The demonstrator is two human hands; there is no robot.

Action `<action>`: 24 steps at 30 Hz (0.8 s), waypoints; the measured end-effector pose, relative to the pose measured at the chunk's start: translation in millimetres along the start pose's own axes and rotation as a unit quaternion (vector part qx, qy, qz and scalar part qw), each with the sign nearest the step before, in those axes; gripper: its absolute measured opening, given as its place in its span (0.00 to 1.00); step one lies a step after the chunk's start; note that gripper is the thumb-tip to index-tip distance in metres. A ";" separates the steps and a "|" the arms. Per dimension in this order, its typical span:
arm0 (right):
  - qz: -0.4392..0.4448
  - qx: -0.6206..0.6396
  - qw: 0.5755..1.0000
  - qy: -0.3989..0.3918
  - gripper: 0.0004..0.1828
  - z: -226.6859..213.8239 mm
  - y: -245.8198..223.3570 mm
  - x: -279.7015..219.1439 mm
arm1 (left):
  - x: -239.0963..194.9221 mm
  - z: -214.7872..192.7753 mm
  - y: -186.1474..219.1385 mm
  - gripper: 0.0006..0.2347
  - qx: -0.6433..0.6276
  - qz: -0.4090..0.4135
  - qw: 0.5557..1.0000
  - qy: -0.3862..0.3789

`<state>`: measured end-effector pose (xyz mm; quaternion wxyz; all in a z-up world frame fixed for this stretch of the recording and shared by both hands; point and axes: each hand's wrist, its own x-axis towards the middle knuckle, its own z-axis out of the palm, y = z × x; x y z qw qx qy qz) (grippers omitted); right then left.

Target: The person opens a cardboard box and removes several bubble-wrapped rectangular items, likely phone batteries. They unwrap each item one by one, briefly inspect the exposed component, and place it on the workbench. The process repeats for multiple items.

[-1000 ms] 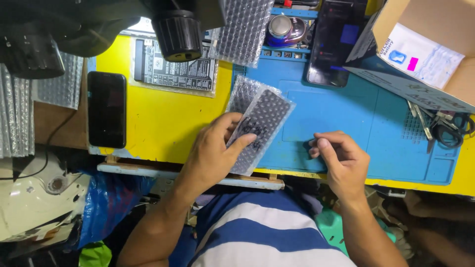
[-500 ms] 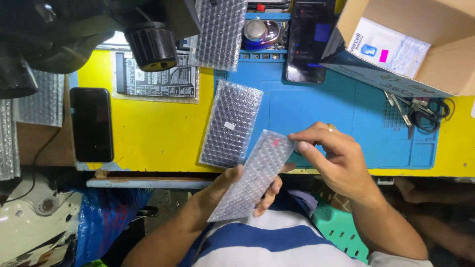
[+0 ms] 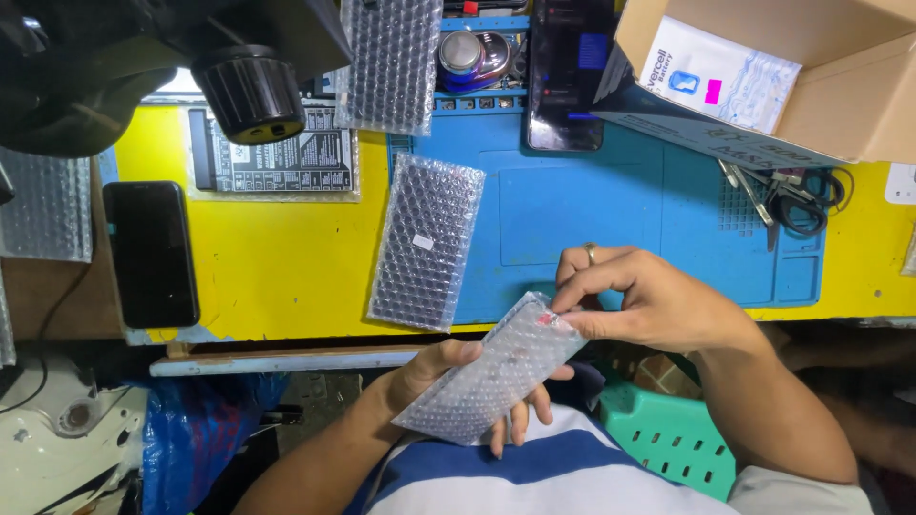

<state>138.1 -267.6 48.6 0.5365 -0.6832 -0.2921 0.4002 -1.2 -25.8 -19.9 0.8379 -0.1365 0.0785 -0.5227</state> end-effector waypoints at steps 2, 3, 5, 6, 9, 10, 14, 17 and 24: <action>-0.006 0.035 0.999 0.030 0.08 2.6 -5.0 0.7 | -0.5 -0.3 1.1 0.48 -0.032 -0.022 0.999 0.018; -0.004 0.035 0.999 0.032 0.08 1.4 -2.4 -1.4 | -1.7 -0.4 1.5 0.48 -0.033 -0.023 0.999 0.018; 0.021 0.119 0.985 0.124 0.04 -1.8 2.4 -6.1 | -3.3 -0.4 3.1 0.50 -0.058 -0.021 0.998 0.001; 0.022 0.118 0.985 0.126 0.04 -4.8 10.7 -7.9 | -3.6 -0.4 2.7 0.50 -0.058 -0.024 0.998 0.000; 0.045 0.259 0.937 0.231 0.09 -13.2 25.5 -13.0 | -3.5 -1.8 4.2 0.56 -0.049 -0.013 0.999 -0.013; 0.043 0.278 0.928 0.245 0.10 -14.9 24.3 -13.5 | -3.7 -3.3 4.6 0.57 -0.054 -0.016 0.998 -0.010; 0.031 0.313 0.910 0.268 0.11 -14.2 27.3 -14.8 | 8.0 -70.3 8.6 0.44 -0.152 -0.125 0.970 -0.140; 0.019 0.304 0.915 0.264 0.11 -11.1 30.8 -16.2 | 15.7 -48.9 10.2 0.37 -0.056 -0.069 0.992 -0.093; -0.076 0.288 0.923 0.242 0.20 -2.5 20.5 -10.9 | 18.1 22.7 33.4 0.16 0.248 0.092 0.961 0.084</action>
